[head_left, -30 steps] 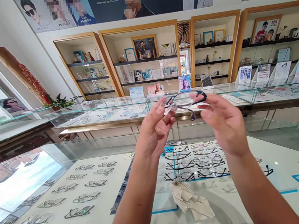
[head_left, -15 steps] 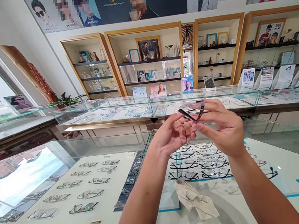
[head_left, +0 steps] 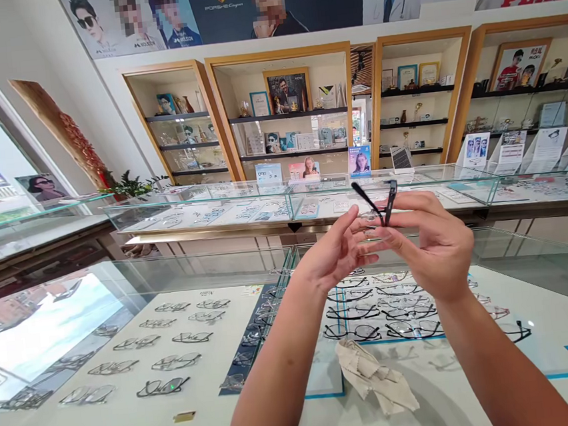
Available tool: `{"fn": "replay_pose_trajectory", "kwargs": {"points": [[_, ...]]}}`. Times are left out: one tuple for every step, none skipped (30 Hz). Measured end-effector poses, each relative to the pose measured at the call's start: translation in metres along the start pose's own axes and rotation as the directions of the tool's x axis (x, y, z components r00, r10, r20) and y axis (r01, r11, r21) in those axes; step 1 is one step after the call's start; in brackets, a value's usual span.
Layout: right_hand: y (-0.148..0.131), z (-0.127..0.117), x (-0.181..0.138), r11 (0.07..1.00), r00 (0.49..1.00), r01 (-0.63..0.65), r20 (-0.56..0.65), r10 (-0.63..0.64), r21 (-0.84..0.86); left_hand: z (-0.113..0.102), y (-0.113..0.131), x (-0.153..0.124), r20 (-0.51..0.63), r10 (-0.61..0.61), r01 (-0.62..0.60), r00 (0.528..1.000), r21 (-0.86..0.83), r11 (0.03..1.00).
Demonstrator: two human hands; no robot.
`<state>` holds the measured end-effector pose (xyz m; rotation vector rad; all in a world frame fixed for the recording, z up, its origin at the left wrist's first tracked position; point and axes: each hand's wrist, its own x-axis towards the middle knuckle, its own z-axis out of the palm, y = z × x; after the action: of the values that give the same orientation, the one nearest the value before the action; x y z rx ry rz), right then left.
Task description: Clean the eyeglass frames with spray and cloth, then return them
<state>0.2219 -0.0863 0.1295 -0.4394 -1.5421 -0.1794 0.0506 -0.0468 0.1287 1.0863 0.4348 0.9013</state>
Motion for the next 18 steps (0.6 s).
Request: {"fn": "replay_pose_trajectory", "kwargs": {"points": [[-0.001,0.0,0.0,1.0,1.0,-0.009,-0.016,0.009,0.0,0.0,0.002,-0.002,-0.095,0.105,-0.1,0.99,0.06,0.993],[-0.001,0.0,0.0,1.0,0.999,-0.023,-0.028,0.023,-0.001,0.0,0.004,-0.005,-0.206,0.248,-0.222,0.947,0.139,0.965],[-0.002,0.0,0.0,0.999,0.999,-0.037,-0.034,0.037,0.001,-0.003,0.007,-0.009,-0.311,0.404,-0.341,0.86,0.239,0.909],[-0.003,0.0,0.0,0.999,0.998,-0.05,-0.036,0.05,0.004,-0.006,0.011,-0.014,-0.387,0.55,-0.434,0.74,0.351,0.83],[-0.003,0.0,0.0,0.998,0.998,-0.061,-0.033,0.061,0.01,-0.011,0.015,-0.02,-0.428,0.669,-0.492,0.607,0.459,0.74],[-0.004,0.0,0.0,0.998,0.997,-0.069,-0.03,0.069,0.016,-0.018,0.019,-0.028,-0.439,0.756,-0.519,0.486,0.551,0.653],[-0.004,0.001,-0.001,0.997,0.997,-0.075,-0.024,0.076,0.021,-0.026,0.022,-0.037,-0.429,0.815,-0.52,0.389,0.627,0.579],[-0.004,0.002,-0.001,0.996,0.996,-0.082,-0.016,0.082,0.024,-0.037,0.024,-0.046,-0.411,0.853,-0.502,0.32,0.69,0.521],[-0.005,0.003,-0.002,0.996,0.996,-0.089,0.0,0.089,0.025,-0.05,0.025,-0.056,-0.391,0.878,-0.466,0.277,0.744,0.479],[-0.005,0.004,-0.003,0.995,0.995,-0.097,0.025,0.097,0.025,-0.065,0.024,-0.067,-0.374,0.889,-0.41,0.264,0.791,0.454],[-0.005,0.006,-0.004,0.994,0.993,-0.104,0.059,0.102,0.025,-0.083,0.021,-0.078,-0.366,0.891,-0.333,0.27,0.832,0.443],[-0.006,0.009,-0.005,0.994,0.989,-0.108,0.101,0.105,0.028,-0.102,0.016,-0.091,-0.375,0.877,-0.236,0.299,0.862,0.449],[-0.007,0.011,-0.007,0.993,0.984,-0.11,0.148,0.104,0.032,-0.124,0.01,-0.104,-0.409,0.838,-0.108,0.361,0.874,0.473],[-0.009,0.014,-0.009,0.993,0.976,-0.111,0.193,0.101,0.039,-0.146,0.002,-0.118,-0.465,0.787,0.044,0.405,0.87,0.491],[-0.01,0.018,-0.011,0.993,0.967,-0.111,0.234,0.097,0.048,-0.168,-0.007,-0.134,-0.522,0.725,0.21,0.45,0.85,0.483],[-0.012,0.022,-0.015,0.992,0.958,-0.112,0.271,0.093,0.058,-0.189,-0.017,-0.149,-0.562,0.662,0.367,0.497,0.827,0.426],[-0.014,0.027,-0.019,0.991,0.948,-0.114,0.306,0.089,0.067,-0.208,-0.026,-0.164,-0.581,0.617,0.494,0.53,0.803,0.332],[-0.015,0.034,-0.025,0.99,0.936,-0.119,0.342,0.087,0.074,-0.225,-0.036,-0.179,-0.596,0.592,0.596,0.543,0.77,0.229]]}}
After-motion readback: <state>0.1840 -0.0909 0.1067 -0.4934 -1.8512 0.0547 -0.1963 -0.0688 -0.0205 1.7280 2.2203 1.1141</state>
